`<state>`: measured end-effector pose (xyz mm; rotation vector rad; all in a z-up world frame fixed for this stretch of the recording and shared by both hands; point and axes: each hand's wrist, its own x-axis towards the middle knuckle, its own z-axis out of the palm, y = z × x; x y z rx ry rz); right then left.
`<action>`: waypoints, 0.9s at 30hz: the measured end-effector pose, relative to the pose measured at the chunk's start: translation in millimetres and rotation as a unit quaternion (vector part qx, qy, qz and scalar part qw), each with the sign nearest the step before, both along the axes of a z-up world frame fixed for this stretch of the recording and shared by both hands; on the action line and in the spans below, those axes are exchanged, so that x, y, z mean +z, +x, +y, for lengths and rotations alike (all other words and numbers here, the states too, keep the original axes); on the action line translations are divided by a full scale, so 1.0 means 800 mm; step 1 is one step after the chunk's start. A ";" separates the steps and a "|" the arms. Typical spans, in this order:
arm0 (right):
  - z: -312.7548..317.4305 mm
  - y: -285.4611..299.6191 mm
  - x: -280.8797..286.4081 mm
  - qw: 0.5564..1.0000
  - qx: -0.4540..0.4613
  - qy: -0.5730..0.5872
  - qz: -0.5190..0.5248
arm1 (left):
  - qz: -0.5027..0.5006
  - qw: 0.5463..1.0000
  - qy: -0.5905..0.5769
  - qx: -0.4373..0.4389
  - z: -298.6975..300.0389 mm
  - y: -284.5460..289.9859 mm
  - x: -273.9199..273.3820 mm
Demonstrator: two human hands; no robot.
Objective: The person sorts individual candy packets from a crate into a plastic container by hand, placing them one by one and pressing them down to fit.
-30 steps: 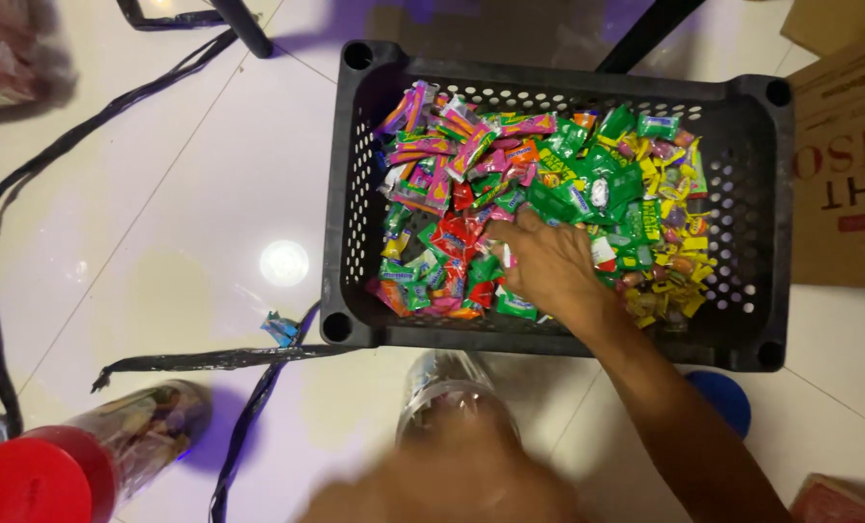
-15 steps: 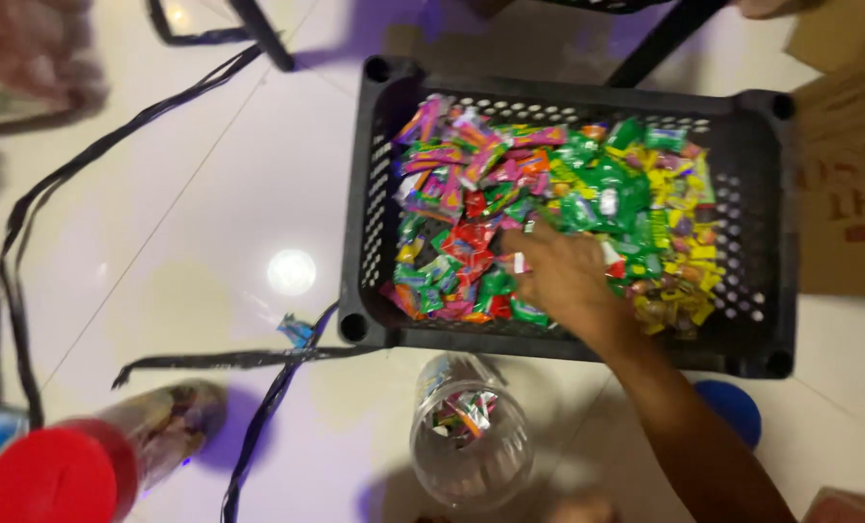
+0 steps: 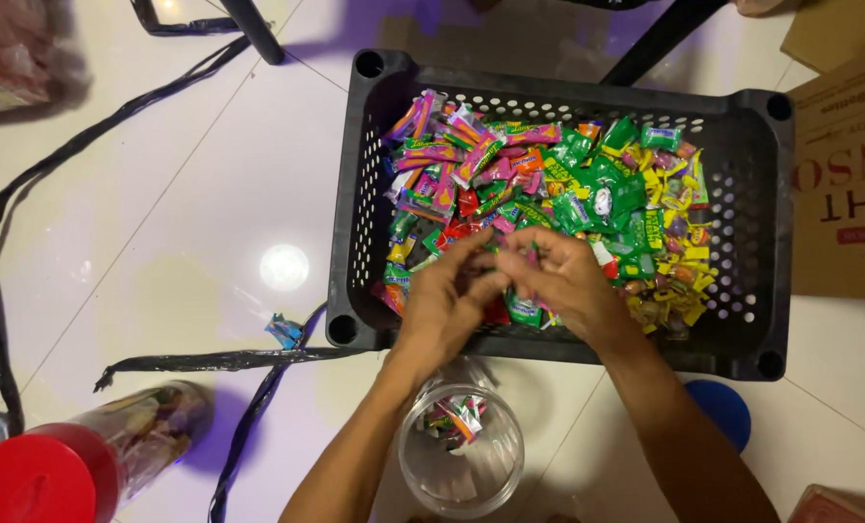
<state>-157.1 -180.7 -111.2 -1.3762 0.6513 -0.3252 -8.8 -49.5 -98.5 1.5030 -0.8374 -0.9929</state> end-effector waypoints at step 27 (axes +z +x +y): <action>0.045 -0.017 0.064 0.998 -0.023 0.013 -0.058 | 0.230 0.971 -0.065 0.017 0.039 -0.001 0.018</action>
